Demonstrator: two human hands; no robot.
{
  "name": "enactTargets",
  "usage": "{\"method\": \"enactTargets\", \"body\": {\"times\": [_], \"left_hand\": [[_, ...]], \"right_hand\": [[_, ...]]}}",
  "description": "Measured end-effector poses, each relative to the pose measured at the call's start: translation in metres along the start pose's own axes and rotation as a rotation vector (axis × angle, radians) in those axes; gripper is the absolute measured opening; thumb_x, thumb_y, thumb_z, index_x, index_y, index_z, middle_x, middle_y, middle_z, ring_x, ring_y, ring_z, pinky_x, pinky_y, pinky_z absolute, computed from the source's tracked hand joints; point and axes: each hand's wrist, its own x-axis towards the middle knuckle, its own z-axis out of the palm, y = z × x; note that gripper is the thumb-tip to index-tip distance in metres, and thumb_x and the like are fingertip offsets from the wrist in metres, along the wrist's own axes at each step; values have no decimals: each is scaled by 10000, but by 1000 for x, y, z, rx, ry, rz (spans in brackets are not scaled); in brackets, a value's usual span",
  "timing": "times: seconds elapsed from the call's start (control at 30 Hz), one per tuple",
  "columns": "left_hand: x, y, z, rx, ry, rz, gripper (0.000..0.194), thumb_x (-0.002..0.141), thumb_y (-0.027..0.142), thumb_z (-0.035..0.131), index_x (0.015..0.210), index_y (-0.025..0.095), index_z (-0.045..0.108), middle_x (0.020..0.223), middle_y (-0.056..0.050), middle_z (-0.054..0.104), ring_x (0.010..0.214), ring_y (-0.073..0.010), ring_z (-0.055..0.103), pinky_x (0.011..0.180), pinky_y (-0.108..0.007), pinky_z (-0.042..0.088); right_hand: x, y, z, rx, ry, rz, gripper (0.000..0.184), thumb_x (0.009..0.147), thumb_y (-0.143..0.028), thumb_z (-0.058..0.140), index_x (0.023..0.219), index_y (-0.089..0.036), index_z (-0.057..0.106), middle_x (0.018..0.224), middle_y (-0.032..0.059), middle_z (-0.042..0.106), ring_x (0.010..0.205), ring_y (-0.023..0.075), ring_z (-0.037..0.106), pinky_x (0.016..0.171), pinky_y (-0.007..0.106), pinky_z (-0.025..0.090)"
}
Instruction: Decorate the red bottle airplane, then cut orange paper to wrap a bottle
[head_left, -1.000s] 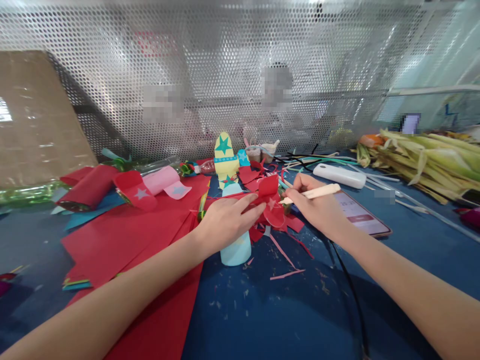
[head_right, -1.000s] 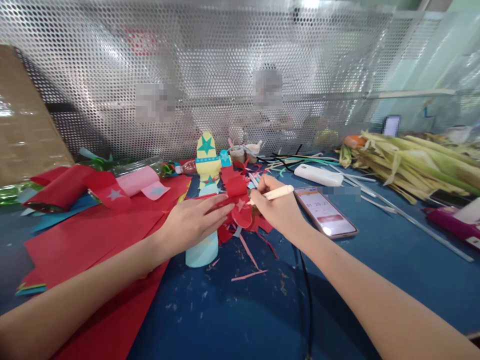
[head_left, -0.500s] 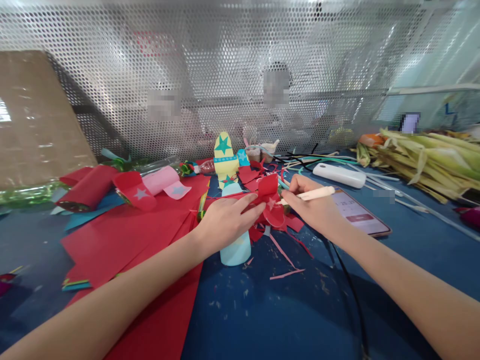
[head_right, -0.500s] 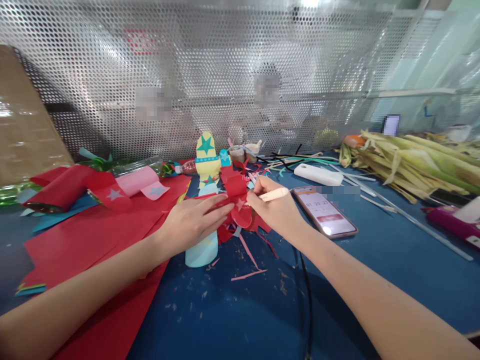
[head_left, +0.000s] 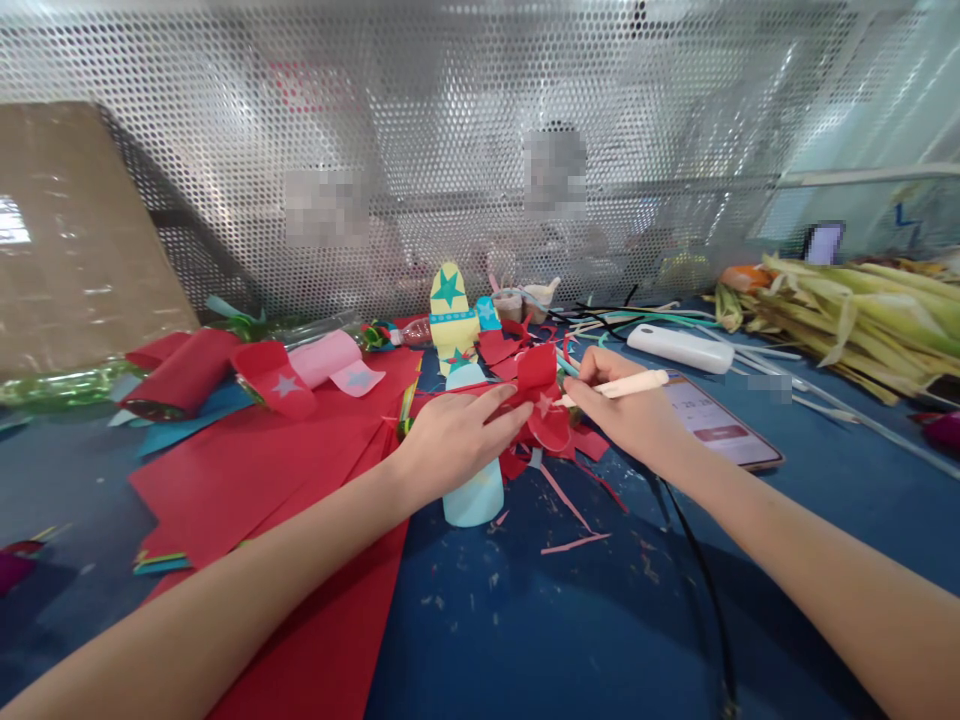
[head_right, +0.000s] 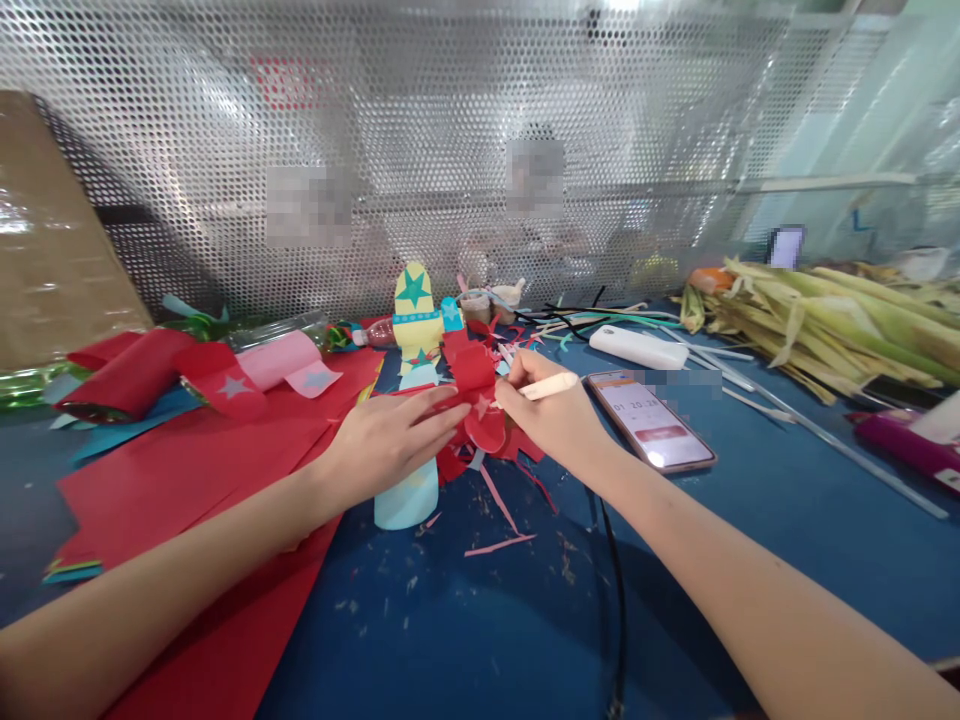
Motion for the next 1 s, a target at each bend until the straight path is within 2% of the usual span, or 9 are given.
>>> {"method": "enactTargets", "body": {"times": [0.77,1.0], "left_hand": [[0,1,-1,1,-11,-3,233,909,252,479,1098,233,616,1097,-60,667,699,-148,662,543,-250,510],[0,0,0,-6,7,1,229,900,244,494,1085,221,627,1089,-57,674,681,-172,663,523,-282,519]], "right_hand": [[1,-2,-1,-31,13,-32,210,732,-253,492,579,-229,351,494,-66,378,466,99,344,466,245,265],[1,0,-1,-34,8,-36,214,737,-248,496,585,-227,348,494,-69,369,468,98,337,471,244,259]]}}
